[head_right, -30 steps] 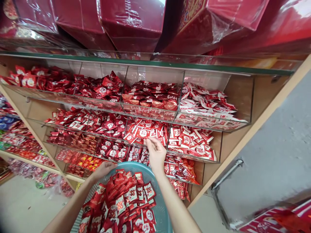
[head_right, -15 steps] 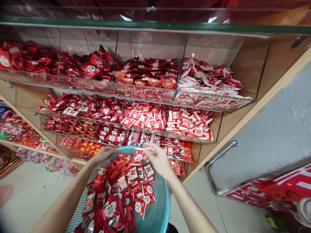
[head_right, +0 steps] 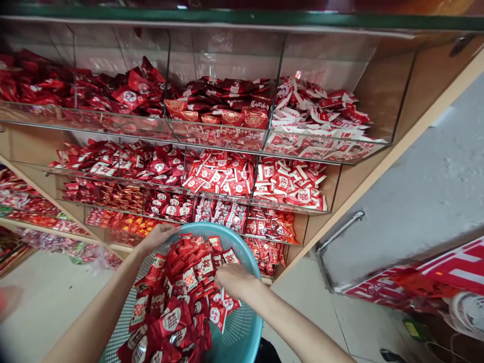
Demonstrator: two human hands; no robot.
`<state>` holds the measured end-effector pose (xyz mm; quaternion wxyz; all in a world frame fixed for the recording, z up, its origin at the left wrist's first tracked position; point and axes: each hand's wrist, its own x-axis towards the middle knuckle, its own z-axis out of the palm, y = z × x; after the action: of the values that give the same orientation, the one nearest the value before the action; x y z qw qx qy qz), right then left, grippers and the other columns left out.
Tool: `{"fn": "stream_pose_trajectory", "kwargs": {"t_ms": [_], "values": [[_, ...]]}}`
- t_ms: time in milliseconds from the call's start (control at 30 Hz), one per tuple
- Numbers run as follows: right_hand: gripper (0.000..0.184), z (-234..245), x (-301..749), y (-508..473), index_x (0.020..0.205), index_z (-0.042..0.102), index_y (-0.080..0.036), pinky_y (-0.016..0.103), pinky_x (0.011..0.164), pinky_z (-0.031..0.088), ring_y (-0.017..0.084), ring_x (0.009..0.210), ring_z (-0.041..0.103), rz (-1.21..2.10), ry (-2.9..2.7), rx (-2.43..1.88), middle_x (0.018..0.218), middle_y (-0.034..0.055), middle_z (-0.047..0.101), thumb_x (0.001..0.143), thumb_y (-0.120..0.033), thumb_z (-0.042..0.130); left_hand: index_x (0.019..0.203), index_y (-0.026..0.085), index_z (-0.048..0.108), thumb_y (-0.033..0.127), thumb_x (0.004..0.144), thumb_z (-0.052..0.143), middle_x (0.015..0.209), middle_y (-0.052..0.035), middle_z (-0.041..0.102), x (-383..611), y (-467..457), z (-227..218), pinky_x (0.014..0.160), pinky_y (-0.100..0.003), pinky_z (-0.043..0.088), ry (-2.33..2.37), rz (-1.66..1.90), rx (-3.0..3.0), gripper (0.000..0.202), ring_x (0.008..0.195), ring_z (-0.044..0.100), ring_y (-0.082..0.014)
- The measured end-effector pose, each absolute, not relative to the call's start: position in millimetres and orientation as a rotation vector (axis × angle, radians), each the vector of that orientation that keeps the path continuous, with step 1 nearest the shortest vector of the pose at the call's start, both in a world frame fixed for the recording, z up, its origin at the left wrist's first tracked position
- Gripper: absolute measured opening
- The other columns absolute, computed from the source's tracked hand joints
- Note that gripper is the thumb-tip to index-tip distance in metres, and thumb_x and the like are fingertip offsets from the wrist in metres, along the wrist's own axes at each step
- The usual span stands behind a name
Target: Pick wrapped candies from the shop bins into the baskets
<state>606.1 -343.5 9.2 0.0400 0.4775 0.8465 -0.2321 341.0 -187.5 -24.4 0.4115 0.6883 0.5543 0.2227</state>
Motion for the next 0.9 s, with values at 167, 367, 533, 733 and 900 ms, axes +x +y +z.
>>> {"fn": "stream_pose_trajectory", "kwargs": {"t_ms": [167,367,533,733,900], "values": [[0.017,39,600,-338,0.078,0.069,-0.021,0.023,0.063,0.038,0.016,0.074,0.061,-0.688,2.784,1.566,0.080,0.0035,0.069,0.077,-0.015,0.054,0.056,0.016,0.055,0.066,0.067,0.051,0.051,0.0038,0.046,337,-189,-29,0.047,-0.021,0.027,1.438,0.580,1.723,0.051,0.049,0.037,-0.0095],[0.023,89,587,-287,0.071,0.063,-0.019,0.023,0.057,0.038,0.013,0.057,0.055,-0.954,3.124,2.252,0.064,-0.0001,0.064,0.084,-0.030,0.047,0.058,0.017,0.052,0.064,0.068,0.050,0.052,0.0040,0.045,329,-189,-35,0.047,-0.021,0.028,1.450,0.610,1.705,0.049,0.048,0.038,-0.0100],[0.014,129,579,-238,0.082,0.062,-0.019,0.025,0.062,0.040,0.015,0.063,0.057,-0.648,3.198,2.611,0.071,0.0012,0.065,0.078,-0.031,0.054,0.055,0.018,0.046,0.067,0.066,0.051,0.051,0.0048,0.042,325,-192,-34,0.047,-0.021,0.027,1.440,0.634,1.693,0.051,0.048,0.036,-0.0092],[0.035,137,578,-196,0.045,0.046,-0.021,0.026,0.054,0.035,0.013,0.046,0.048,-0.735,2.778,2.837,0.039,-0.0028,0.045,0.074,-0.039,0.057,0.054,0.018,0.047,0.068,0.065,0.050,0.051,0.0053,0.040,324,-193,-31,0.048,-0.021,0.027,1.451,0.655,1.713,0.051,0.048,0.036,-0.0094],[0.035,122,572,-184,0.044,0.044,-0.021,0.022,0.047,0.030,0.009,0.039,0.038,-1.327,2.742,2.854,0.036,-0.0074,0.038,0.066,-0.041,0.062,0.054,0.017,0.050,0.065,0.065,0.051,0.051,0.0041,0.045,324,-193,-31,0.048,-0.022,0.028,1.453,0.656,1.676,0.048,0.049,0.039,-0.0102]]}}
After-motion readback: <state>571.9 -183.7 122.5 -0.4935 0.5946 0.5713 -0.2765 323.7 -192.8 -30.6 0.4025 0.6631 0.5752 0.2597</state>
